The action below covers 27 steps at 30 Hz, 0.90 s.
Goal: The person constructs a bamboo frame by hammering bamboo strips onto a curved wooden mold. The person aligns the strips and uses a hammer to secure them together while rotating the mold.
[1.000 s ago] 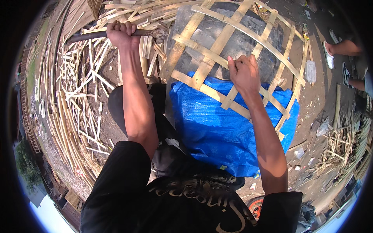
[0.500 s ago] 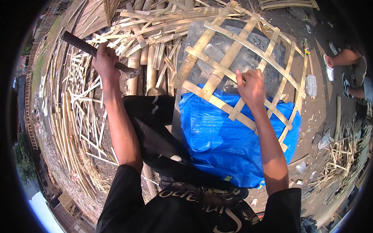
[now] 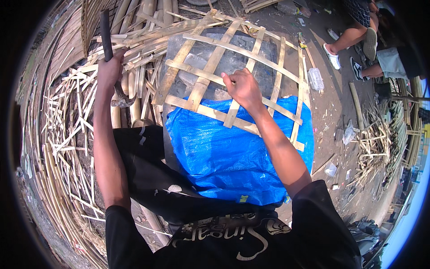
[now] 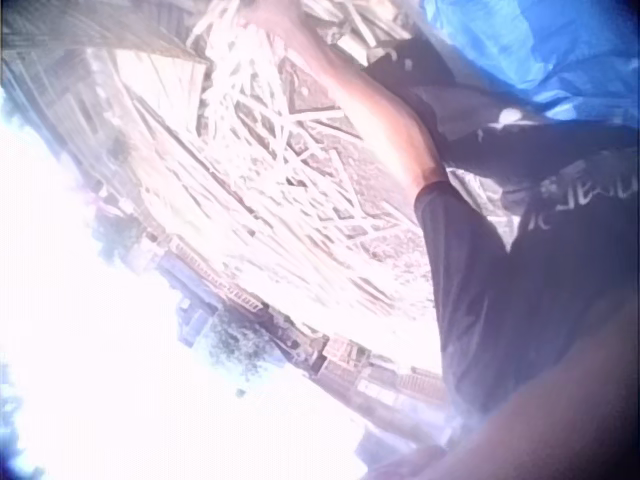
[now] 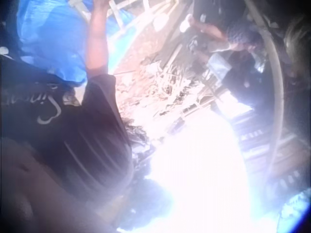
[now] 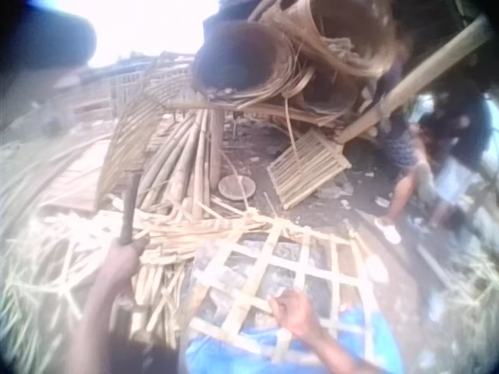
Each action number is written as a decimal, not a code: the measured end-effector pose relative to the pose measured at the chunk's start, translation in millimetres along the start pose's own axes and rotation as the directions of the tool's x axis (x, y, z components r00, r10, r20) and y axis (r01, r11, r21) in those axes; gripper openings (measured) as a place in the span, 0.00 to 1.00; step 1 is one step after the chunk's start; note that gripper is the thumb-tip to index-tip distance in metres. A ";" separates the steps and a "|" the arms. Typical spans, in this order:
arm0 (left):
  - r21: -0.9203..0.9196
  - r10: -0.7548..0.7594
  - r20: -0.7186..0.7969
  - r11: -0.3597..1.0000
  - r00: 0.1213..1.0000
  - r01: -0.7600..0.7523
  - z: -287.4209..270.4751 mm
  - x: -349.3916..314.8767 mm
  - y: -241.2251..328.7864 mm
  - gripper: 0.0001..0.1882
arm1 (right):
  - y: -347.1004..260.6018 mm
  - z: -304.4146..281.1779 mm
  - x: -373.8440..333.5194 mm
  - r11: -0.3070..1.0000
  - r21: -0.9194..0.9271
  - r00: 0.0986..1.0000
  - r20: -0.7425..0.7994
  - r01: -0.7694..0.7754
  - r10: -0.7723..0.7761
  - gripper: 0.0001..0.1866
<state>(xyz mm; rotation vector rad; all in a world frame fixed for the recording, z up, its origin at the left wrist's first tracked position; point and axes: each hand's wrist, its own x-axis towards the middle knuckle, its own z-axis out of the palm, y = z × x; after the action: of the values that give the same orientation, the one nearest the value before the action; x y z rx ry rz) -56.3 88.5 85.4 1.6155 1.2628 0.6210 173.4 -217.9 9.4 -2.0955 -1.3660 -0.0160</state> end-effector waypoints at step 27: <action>0.356 -0.216 0.405 0.932 0.889 0.065 99.5 -15.6 -36.3 0.30 | 19.3 -15.5 -2.1 0.942 0.313 0.940 -0.267 -0.124 0.213 0.09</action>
<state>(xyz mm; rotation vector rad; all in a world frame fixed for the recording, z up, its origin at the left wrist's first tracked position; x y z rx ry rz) 5.3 37.4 14.4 1.7876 1.1683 -0.0668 193.4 -232.6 11.5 -1.8649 -0.9414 -0.0526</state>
